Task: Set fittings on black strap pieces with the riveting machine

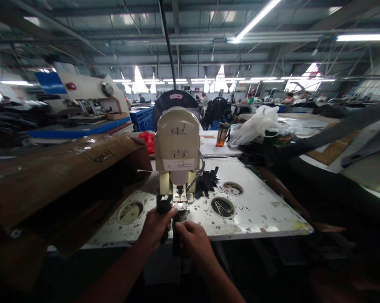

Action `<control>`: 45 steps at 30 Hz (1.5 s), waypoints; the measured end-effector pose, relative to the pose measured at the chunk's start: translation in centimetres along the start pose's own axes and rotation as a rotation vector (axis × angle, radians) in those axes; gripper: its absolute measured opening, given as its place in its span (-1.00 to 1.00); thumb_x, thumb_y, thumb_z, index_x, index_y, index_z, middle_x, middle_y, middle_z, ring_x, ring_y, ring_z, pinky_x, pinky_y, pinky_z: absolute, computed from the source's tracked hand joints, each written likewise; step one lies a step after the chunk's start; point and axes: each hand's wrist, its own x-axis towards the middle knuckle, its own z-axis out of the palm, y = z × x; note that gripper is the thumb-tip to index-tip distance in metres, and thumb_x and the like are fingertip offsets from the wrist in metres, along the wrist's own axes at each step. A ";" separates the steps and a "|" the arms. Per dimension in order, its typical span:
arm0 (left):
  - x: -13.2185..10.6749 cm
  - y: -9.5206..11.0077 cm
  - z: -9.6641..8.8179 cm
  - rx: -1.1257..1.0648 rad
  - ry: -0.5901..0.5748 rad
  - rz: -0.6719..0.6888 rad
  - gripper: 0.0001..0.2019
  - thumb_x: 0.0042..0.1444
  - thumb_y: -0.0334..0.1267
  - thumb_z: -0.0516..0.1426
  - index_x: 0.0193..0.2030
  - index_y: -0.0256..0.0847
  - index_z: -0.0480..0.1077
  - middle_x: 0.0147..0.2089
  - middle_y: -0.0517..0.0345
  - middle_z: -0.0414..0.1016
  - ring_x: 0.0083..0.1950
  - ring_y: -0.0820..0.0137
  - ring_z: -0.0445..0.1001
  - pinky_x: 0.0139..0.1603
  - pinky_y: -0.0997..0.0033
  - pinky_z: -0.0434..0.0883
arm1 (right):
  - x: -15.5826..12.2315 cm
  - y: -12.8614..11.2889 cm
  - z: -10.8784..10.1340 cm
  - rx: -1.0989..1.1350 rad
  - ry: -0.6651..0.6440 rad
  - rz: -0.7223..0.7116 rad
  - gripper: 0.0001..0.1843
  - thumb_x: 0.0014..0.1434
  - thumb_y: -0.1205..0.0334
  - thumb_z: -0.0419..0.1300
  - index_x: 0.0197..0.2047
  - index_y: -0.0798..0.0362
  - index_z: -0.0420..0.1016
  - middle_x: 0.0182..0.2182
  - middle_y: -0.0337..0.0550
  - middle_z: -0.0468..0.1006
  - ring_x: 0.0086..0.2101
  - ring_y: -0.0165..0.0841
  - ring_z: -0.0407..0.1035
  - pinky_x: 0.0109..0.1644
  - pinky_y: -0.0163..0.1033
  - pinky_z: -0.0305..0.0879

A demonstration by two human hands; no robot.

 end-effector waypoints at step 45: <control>2.8 0.4 -3.8 1.177 -0.585 0.828 -0.72 0.20 -0.44 0.06 0.01 -0.28 0.48 0.43 -0.16 0.30 0.17 0.04 0.58 0.09 0.11 0.60 | 3.0 0.0 0.0 0.092 0.120 -0.015 -0.54 0.17 -0.16 0.19 -0.38 0.14 0.48 -0.57 -0.21 0.44 -0.52 -0.39 0.29 -0.44 -0.30 0.18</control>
